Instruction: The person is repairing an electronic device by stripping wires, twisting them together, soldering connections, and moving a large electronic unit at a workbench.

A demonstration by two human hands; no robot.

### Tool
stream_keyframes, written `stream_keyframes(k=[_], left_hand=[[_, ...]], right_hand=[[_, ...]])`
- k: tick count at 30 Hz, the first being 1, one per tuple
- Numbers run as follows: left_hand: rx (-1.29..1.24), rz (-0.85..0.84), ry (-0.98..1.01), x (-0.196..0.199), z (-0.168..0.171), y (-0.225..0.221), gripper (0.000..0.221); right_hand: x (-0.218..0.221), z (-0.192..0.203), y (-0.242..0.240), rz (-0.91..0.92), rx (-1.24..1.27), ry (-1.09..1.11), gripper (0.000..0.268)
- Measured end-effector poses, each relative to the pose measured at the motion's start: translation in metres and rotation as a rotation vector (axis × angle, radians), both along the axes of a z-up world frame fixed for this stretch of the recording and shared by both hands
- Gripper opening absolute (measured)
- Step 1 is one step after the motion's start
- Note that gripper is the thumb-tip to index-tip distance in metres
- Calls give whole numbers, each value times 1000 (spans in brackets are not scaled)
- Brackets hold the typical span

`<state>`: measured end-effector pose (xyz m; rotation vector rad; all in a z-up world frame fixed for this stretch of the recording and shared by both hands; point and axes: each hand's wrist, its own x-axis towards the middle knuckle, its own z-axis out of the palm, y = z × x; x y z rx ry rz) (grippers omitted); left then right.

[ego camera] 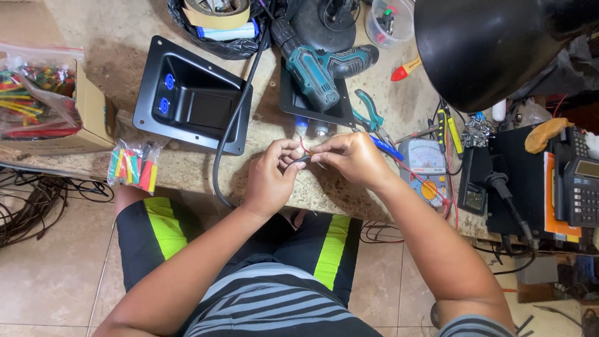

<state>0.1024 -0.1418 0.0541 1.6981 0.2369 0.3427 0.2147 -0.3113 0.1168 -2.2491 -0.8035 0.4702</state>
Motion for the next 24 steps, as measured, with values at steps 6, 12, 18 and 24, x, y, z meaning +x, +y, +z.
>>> stream_keyframes(k=[6, 12, 18, 24], left_hand=[[-17, 6, 17, -1, -2, -1, 40], [-88, 4, -7, -1, 1, -1, 37], [-175, 5, -31, 4, -4, 2, 36], [-201, 1, -33, 7, -7, 5, 29]], right_hand=[[-11, -1, -8, -149, 217, 299, 54], [-21, -26, -10, -461, 449, 417, 22], [-31, -39, 6, -526, 540, 250, 14], [-30, -54, 10, -521, 575, 244, 17]])
